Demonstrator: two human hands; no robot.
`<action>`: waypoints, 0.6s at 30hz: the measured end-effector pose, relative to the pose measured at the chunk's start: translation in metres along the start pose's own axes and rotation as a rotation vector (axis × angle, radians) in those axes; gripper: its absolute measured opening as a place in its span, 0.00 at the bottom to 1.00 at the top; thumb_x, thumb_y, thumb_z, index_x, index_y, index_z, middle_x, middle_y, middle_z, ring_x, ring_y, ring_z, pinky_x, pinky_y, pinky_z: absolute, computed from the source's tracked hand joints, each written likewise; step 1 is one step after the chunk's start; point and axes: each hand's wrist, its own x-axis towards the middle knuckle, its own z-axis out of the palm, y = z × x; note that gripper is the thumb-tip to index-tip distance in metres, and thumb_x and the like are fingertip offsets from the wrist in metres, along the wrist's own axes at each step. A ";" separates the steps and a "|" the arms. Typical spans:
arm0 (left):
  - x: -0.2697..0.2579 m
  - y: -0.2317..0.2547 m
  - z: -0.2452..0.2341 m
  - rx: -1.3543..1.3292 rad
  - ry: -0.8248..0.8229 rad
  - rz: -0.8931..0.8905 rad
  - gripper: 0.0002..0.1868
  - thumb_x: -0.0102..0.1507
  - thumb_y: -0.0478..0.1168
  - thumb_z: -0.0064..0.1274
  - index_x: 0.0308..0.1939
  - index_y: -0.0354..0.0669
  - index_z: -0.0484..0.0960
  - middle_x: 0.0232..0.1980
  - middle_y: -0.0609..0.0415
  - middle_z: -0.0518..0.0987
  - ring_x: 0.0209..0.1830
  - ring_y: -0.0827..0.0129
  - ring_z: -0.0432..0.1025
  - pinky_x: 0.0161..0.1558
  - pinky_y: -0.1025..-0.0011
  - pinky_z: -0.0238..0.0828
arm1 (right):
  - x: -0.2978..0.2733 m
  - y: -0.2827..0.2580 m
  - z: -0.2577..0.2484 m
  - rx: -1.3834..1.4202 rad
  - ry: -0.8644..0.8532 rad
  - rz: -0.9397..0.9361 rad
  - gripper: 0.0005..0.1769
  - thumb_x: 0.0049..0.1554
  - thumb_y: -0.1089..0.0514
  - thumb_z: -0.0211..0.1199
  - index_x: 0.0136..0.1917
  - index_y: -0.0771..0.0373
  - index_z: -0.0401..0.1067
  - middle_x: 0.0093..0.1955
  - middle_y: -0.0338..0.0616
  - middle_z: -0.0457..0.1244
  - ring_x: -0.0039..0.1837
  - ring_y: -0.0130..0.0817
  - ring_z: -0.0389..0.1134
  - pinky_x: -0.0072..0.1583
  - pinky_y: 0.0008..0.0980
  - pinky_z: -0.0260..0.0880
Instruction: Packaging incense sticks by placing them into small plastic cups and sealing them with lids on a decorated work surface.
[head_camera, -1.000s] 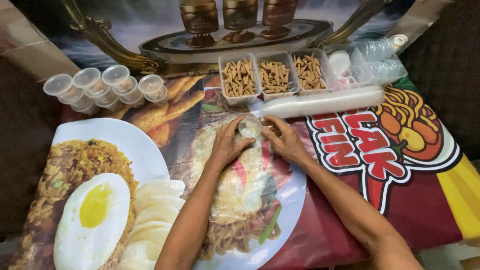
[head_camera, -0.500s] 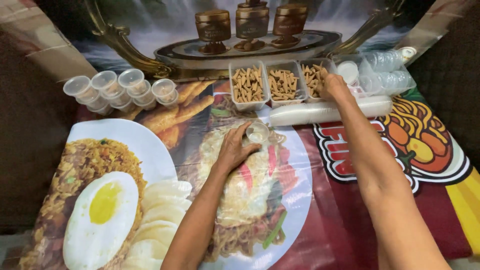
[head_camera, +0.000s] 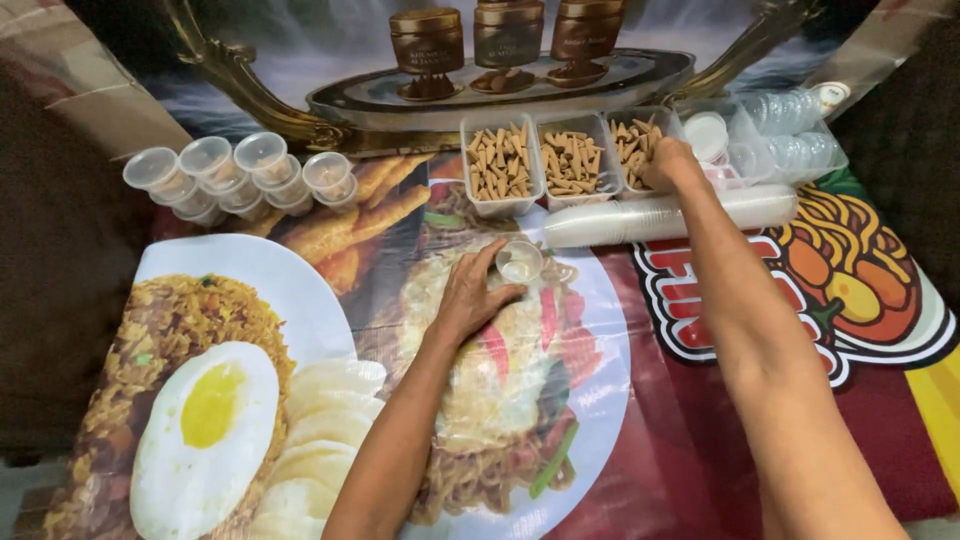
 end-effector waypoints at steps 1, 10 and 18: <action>-0.001 -0.001 0.000 0.000 0.000 -0.003 0.46 0.52 0.54 0.72 0.71 0.49 0.70 0.54 0.46 0.82 0.61 0.56 0.72 0.68 0.57 0.59 | -0.015 -0.008 -0.006 -0.001 -0.003 -0.001 0.23 0.52 0.59 0.70 0.62 0.62 0.78 0.60 0.67 0.68 0.65 0.63 0.68 0.62 0.58 0.69; 0.000 -0.003 0.002 -0.001 0.019 0.005 0.46 0.51 0.55 0.72 0.71 0.52 0.70 0.53 0.48 0.83 0.61 0.58 0.72 0.68 0.58 0.59 | -0.035 -0.010 -0.015 0.138 0.000 0.008 0.22 0.50 0.60 0.73 0.60 0.60 0.79 0.56 0.64 0.69 0.63 0.62 0.69 0.61 0.56 0.70; 0.001 -0.005 0.003 -0.004 0.009 0.018 0.46 0.51 0.54 0.72 0.71 0.52 0.70 0.52 0.47 0.83 0.60 0.56 0.72 0.66 0.57 0.61 | -0.032 -0.004 -0.012 0.193 0.012 -0.027 0.17 0.51 0.61 0.71 0.56 0.59 0.80 0.55 0.63 0.69 0.63 0.61 0.69 0.62 0.55 0.69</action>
